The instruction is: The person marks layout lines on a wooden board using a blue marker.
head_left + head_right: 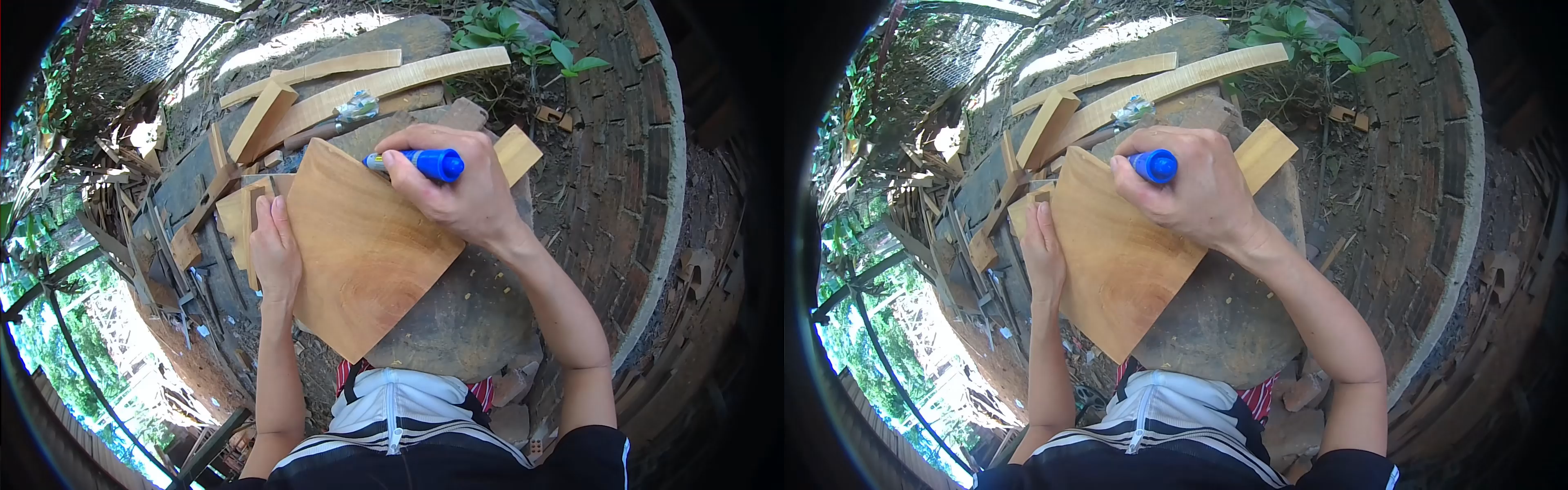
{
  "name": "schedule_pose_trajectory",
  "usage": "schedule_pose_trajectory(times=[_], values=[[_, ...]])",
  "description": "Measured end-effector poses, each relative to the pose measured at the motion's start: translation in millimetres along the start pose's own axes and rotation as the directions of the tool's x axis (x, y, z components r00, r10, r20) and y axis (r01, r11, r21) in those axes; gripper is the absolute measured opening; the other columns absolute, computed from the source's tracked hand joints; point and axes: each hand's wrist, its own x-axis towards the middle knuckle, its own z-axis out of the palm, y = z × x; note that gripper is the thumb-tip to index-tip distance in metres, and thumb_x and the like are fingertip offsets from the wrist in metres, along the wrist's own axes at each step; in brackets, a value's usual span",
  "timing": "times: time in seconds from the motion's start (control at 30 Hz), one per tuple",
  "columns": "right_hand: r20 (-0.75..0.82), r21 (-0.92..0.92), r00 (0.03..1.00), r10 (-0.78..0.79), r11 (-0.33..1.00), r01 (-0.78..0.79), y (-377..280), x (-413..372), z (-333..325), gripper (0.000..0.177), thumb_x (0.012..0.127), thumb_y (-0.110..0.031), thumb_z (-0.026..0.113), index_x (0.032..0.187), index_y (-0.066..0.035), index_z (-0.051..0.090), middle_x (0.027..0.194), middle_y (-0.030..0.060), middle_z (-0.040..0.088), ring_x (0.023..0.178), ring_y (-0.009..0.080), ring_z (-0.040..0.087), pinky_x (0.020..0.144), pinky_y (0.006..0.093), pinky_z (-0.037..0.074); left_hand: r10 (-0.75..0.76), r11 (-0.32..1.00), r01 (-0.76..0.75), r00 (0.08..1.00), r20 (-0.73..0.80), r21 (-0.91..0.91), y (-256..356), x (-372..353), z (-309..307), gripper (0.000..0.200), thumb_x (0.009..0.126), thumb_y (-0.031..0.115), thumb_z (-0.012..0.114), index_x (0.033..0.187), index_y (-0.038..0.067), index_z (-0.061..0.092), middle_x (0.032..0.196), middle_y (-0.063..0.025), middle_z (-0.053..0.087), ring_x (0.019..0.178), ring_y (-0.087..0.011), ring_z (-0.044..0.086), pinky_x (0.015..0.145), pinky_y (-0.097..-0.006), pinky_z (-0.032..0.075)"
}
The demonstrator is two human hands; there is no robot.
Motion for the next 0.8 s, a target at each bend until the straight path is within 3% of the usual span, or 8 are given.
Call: schedule_pose_trajectory(times=[0.17, 0.23, 0.33, 0.47, 0.53, 0.8], values=[[0.001, -0.035, 0.999, -0.034, 0.999, 0.034, 2.8, -1.2, 2.8, 0.019, 0.085, -0.015, 0.065, 0.090, 0.002, 0.071, 0.080, 0.0141, 0.070, 0.069, 0.0209, 0.068, 0.064, 0.0303, 0.052, -0.028, 1.000, 0.029, 1.000, 0.012, -0.006, -0.1, 0.1, -0.3, 0.031, 0.106, 0.031, 0.036, 0.096, 0.004, 0.048, 0.072, -0.0230, 0.058, 0.067, -0.0463, 0.058, 0.054, -0.0488, 0.039], [-0.065, 0.000, 0.996, -0.060, 0.998, 0.060, 4.5, -1.1, 5.9, 0.020, 0.083, -0.021, 0.066, 0.080, -0.001, 0.070, 0.074, 0.0160, 0.068, 0.067, 0.0324, 0.067, 0.062, 0.0365, 0.053, -0.021, 1.000, 0.021, 1.000, 0.003, -0.008, 0.7, 0.0, 0.1, 0.031, 0.106, 0.031, 0.036, 0.096, 0.004, 0.048, 0.072, -0.0231, 0.058, 0.067, -0.0462, 0.058, 0.054, -0.0488, 0.039], [-0.057, -0.029, 0.994, -0.090, 0.996, 0.089, 5.7, -0.8, 6.2, 0.020, 0.083, -0.021, 0.066, 0.080, -0.001, 0.070, 0.074, 0.0160, 0.067, 0.067, 0.0326, 0.067, 0.062, 0.0367, 0.053, -0.010, 1.000, 0.010, 1.000, -0.004, -0.009, 0.7, 0.6, -0.1, 0.032, 0.106, 0.031, 0.036, 0.095, 0.004, 0.047, 0.072, -0.0232, 0.058, 0.066, -0.0459, 0.057, 0.054, -0.0488, 0.039], [-0.053, -0.031, 0.991, -0.119, 0.993, 0.117, 5.0, -2.3, 4.0, 0.020, 0.083, -0.020, 0.066, 0.080, -0.001, 0.069, 0.074, 0.0160, 0.067, 0.067, 0.0326, 0.067, 0.062, 0.0367, 0.053, -0.014, 1.000, 0.014, 1.000, -0.004, -0.015, 0.6, 1.1, 0.1, 0.032, 0.106, 0.032, 0.036, 0.095, 0.003, 0.047, 0.070, -0.0237, 0.057, 0.064, -0.0458, 0.057, 0.053, -0.0490, 0.038], [0.021, -0.046, 0.995, -0.098, 0.994, 0.099, 2.4, -4.2, -1.4, 0.018, 0.084, -0.013, 0.065, 0.090, 0.003, 0.070, 0.080, 0.0151, 0.069, 0.068, 0.0233, 0.067, 0.064, 0.0312, 0.052, -0.008, 1.000, 0.008, 1.000, -0.007, 0.002, -0.2, 1.3, 0.1, 0.033, 0.106, 0.032, 0.036, 0.095, 0.003, 0.047, 0.070, -0.0239, 0.057, 0.063, -0.0456, 0.057, 0.053, -0.0490, 0.038], [0.045, -0.037, 0.999, 0.002, 0.999, -0.001, -7.1, -16.2, -16.0, 0.018, 0.084, -0.013, 0.065, 0.092, 0.002, 0.071, 0.079, 0.0129, 0.070, 0.068, 0.0177, 0.066, 0.062, 0.0289, 0.051, 0.011, 1.000, -0.011, 1.000, -0.017, 0.012, -2.0, 1.2, 0.6, 0.035, 0.106, 0.034, 0.037, 0.098, 0.003, 0.049, 0.068, -0.0244, 0.057, 0.062, -0.0447, 0.057, 0.051, -0.0488, 0.037]])
